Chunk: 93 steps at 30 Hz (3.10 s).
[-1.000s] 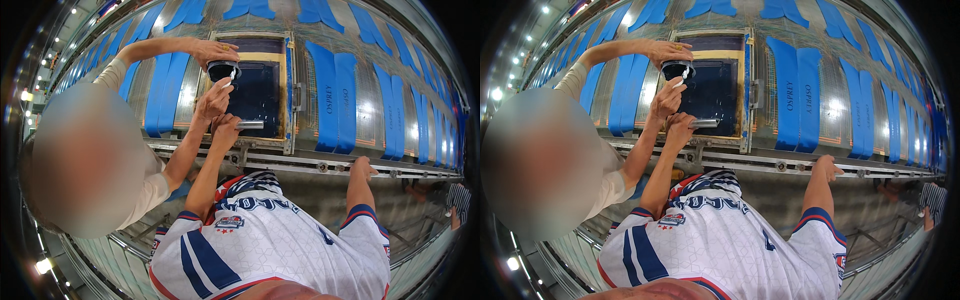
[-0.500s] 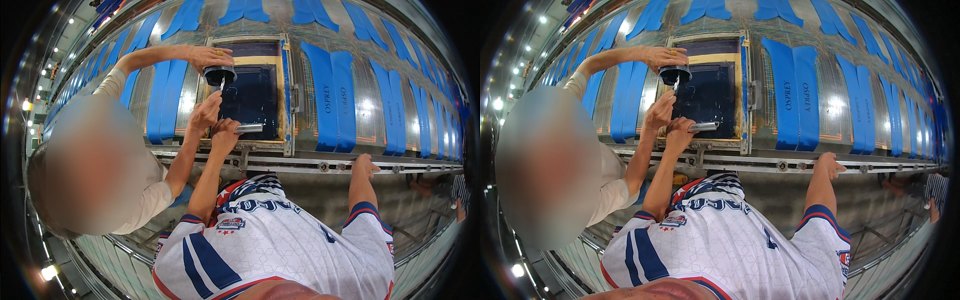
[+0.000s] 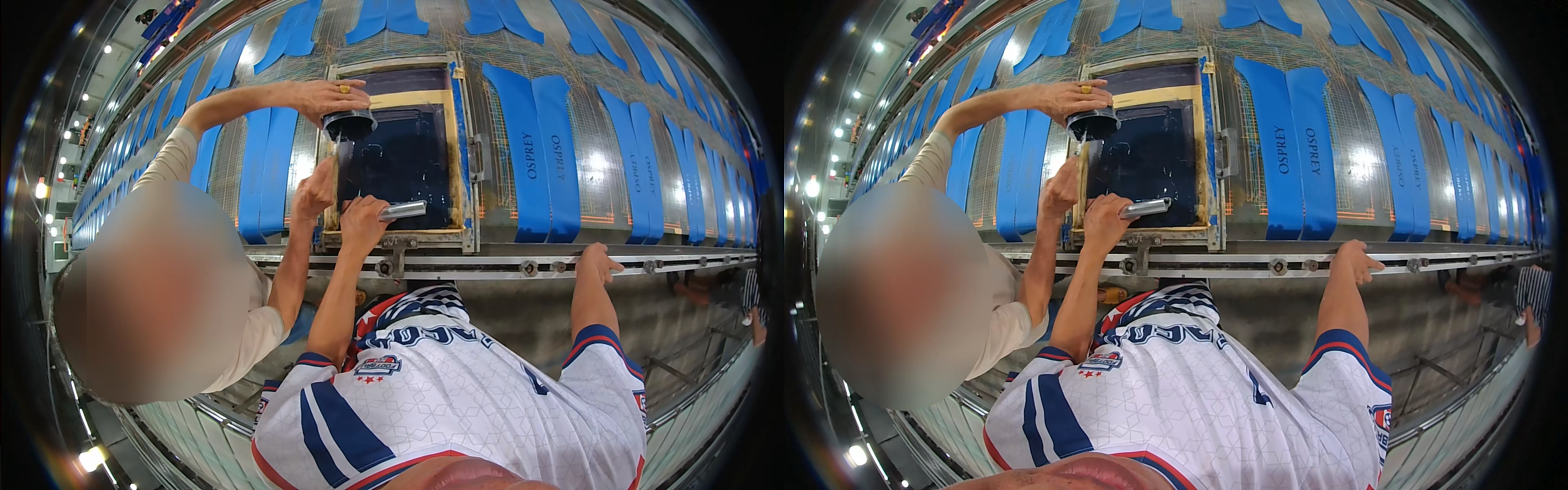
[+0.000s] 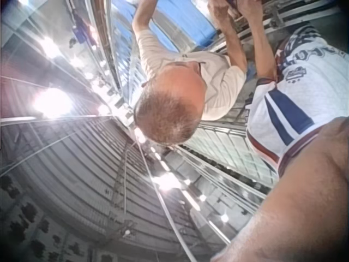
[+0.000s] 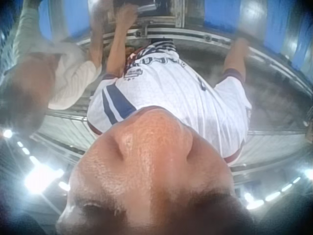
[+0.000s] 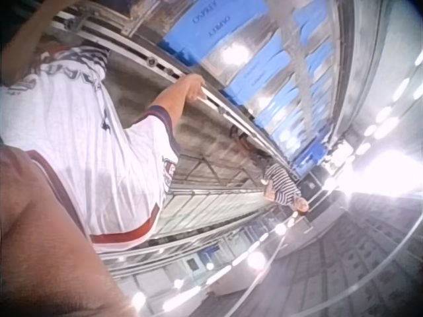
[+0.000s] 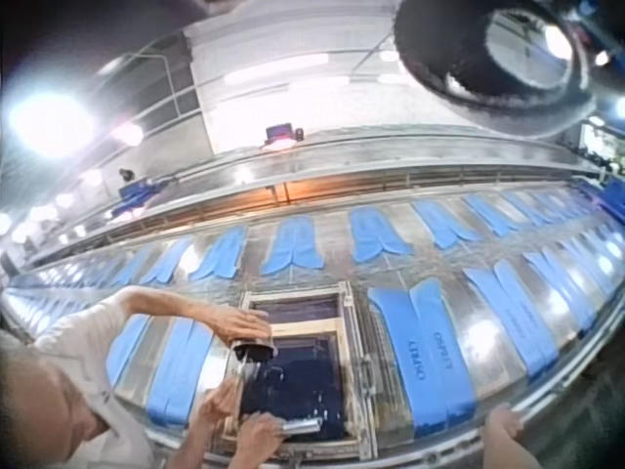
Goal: The person uses a squeegee to spread dark ink across a screen-printing frame on a garment. Another person pours more ink into the frame during the process. The person continues to pull the squeegee across the screen repeatedly.
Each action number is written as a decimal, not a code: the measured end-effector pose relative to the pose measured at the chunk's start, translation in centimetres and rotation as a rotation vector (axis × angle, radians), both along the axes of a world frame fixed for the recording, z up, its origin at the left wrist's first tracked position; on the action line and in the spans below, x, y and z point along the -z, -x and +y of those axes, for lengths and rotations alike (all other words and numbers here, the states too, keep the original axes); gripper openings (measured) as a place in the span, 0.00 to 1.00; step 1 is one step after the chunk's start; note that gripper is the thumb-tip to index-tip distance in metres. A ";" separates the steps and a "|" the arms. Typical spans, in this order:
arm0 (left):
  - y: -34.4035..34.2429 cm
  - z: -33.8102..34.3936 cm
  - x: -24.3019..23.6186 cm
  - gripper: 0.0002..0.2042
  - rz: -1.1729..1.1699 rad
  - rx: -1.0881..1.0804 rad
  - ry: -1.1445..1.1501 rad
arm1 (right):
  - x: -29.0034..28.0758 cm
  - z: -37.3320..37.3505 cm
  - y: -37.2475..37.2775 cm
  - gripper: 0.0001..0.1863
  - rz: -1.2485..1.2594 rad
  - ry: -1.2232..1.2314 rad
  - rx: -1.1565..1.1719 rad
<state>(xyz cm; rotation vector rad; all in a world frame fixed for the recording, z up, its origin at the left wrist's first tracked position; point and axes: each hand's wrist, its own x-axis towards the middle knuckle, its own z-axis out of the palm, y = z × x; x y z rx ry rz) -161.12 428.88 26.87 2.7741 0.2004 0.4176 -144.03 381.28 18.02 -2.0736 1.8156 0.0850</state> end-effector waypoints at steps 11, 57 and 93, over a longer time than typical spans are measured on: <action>0.1 1.0 -0.7 0.12 0.035 0.184 -0.107 | -0.7 0.1 0.3 0.47 0.017 -0.028 -0.016; 1.1 0.3 -1.4 0.08 0.019 -0.209 -0.097 | 0.1 0.1 -0.1 0.47 0.014 0.016 0.022; 1.2 0.8 -0.2 0.09 0.079 -0.411 -0.217 | -0.6 0.2 0.2 0.46 -0.052 -0.068 0.031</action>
